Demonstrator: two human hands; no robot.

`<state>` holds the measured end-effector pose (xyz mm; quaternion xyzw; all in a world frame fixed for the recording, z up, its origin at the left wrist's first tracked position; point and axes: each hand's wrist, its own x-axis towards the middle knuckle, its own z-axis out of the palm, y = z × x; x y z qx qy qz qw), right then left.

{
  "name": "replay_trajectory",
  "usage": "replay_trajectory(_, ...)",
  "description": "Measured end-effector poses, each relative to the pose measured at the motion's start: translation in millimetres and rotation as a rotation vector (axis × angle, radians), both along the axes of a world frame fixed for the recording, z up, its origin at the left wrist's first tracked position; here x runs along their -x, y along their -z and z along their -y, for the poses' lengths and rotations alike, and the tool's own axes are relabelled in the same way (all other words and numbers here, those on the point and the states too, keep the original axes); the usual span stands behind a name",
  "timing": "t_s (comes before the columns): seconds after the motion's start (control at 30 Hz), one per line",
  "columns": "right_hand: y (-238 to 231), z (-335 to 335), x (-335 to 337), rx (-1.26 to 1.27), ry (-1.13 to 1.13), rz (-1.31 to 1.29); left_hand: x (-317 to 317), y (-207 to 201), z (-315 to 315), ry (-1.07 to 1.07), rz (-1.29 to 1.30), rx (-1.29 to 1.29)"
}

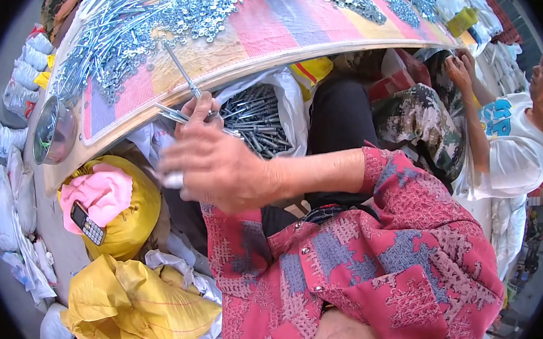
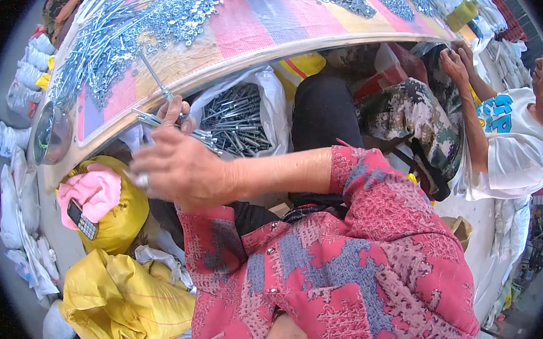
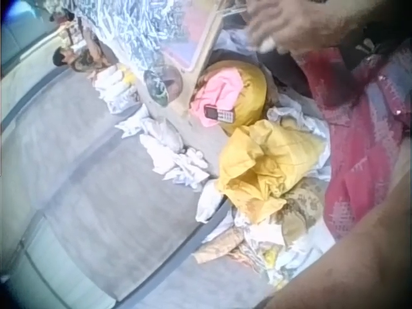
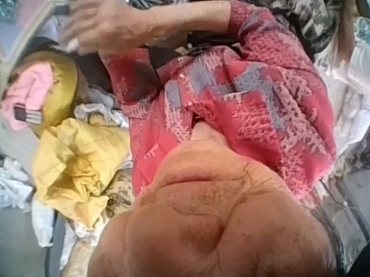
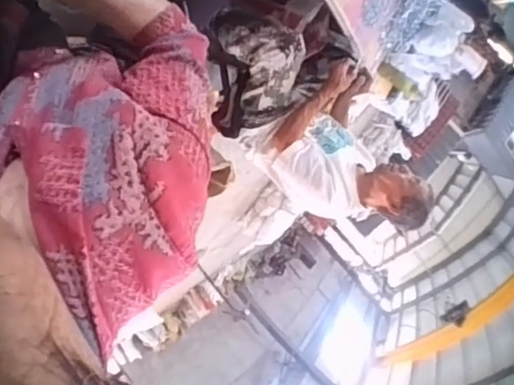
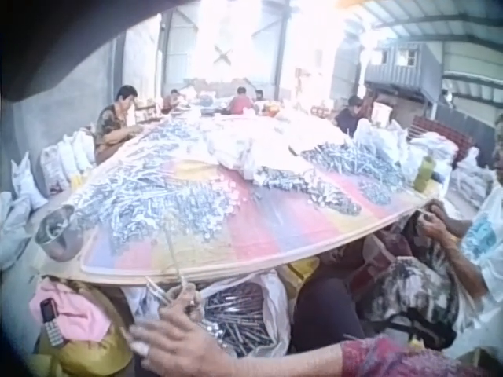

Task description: The person assembles hardware fasteners by picking up metal rods and threading nuts and washers onto them by hand.

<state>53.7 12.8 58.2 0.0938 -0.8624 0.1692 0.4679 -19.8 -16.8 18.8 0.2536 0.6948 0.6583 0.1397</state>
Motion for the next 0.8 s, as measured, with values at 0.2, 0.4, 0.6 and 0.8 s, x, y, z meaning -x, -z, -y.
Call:
replay_trajectory(0.2, 12, -63, 19, 0.069, 0.242, 0.285, 13, 34, -14, 0.083, 0.612, -0.633)
replay_trajectory(0.4, 8, -69, 4, 0.656, 0.094, 0.211, 12, 20, 4, 0.128, 0.654, -0.466)
replay_trajectory(0.6, 30, -93, 5, 0.971, -0.201, 0.473, 7, 1, 13, 0.204, 0.411, -0.185)
replay_trajectory(0.8, 37, -121, -18, 0.335, 0.302, 0.59, 16, 3, 18, 0.285, 0.42, -0.149)
